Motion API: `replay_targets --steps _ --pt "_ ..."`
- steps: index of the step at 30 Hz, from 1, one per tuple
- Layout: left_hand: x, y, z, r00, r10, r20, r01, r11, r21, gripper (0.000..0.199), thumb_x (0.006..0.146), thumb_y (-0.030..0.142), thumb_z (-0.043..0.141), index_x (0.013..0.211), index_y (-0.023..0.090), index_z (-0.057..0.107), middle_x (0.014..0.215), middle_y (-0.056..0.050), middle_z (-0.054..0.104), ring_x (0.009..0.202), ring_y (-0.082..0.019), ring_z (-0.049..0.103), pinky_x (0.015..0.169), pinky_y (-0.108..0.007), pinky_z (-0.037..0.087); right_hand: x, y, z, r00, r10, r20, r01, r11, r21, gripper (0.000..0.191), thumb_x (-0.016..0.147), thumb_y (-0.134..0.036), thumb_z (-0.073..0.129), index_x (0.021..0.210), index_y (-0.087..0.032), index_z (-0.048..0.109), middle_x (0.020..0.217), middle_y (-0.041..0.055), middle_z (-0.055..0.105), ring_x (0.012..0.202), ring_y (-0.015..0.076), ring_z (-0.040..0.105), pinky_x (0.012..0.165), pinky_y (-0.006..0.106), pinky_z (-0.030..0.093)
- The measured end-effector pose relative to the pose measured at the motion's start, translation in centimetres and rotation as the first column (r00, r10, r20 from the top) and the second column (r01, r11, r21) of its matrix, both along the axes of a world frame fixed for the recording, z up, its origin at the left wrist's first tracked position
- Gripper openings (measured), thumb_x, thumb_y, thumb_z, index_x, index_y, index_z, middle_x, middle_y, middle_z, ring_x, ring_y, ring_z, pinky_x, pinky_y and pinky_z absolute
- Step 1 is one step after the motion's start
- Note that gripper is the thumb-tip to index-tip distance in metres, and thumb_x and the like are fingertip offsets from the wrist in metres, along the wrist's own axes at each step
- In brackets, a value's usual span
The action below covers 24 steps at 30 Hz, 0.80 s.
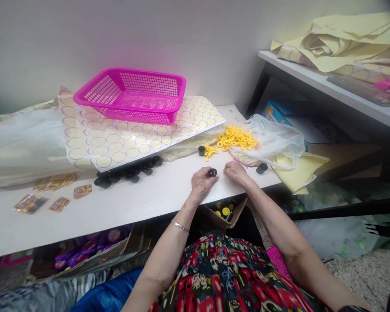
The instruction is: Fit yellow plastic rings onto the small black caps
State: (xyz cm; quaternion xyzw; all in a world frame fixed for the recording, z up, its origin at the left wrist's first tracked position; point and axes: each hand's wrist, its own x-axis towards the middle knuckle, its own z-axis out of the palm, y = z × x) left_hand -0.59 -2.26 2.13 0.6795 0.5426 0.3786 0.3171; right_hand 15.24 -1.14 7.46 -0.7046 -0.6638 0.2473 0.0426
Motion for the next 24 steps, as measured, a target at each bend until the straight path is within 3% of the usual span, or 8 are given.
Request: replay_targets --steps 5,8,15,21,24 --pt "0.0 0.0 -0.2 1.0 -0.021 0.011 0.021 0.999 0.033 0.025 0.064 0.032 0.067 0.086 0.021 0.064 0.072 0.003 0.057 0.064 -0.011 0.049 0.06 -0.022 0.038 0.3 -0.6 -0.1 0.994 0.106 0.009 -0.105 0.992 -0.071 0.02 0.07 -0.02 0.052 0.078 -0.015 0.069 0.079 0.0071 0.068 0.072 0.0155 0.058 0.063 0.022 0.036" --pt "0.1 0.1 -0.4 1.0 -0.01 0.024 0.009 1.0 0.026 0.028 0.062 0.031 0.069 0.088 0.021 0.064 0.072 0.003 0.057 0.064 -0.01 0.049 0.061 -0.022 0.038 0.6 -0.8 -0.6 0.997 0.063 0.039 -0.063 0.998 -0.003 0.022 0.071 -0.022 0.051 0.08 -0.014 0.069 0.081 0.0086 0.068 0.075 0.0163 0.058 0.063 0.023 0.036" --pt "0.3 0.3 -0.7 1.0 0.011 0.008 -0.011 1.0 0.004 0.031 0.061 0.031 0.07 0.089 0.022 0.065 0.073 0.004 0.058 0.065 -0.01 0.05 0.061 -0.022 0.039 1.7 -1.5 -2.1 0.983 0.075 -0.165 -0.053 0.99 0.131 0.016 0.072 -0.023 0.053 0.075 -0.015 0.066 0.07 0.0035 0.064 0.071 0.0151 0.056 0.063 0.023 0.037" --pt "0.2 0.4 -1.2 1.0 0.021 0.005 -0.021 1.0 0.015 0.035 0.06 0.032 0.071 0.092 0.022 0.063 0.076 0.004 0.06 0.067 -0.01 0.051 0.063 -0.022 0.039 0.8 -3.1 -2.4 0.993 0.107 -0.042 -0.092 0.96 0.266 0.014 0.076 -0.021 0.049 0.08 -0.018 0.062 0.083 0.0054 0.064 0.077 0.0178 0.056 0.066 0.026 0.037" --pt "0.2 0.3 -1.1 1.0 -0.002 -0.015 0.002 0.999 0.036 0.03 0.062 0.033 0.07 0.089 0.022 0.064 0.074 0.004 0.058 0.066 -0.01 0.05 0.061 -0.022 0.038 0.2 -3.1 -2.2 0.991 0.109 -0.08 -0.072 0.926 0.37 0.013 0.078 -0.02 0.047 0.079 -0.018 0.06 0.081 0.0051 0.061 0.077 0.0177 0.055 0.067 0.027 0.038"
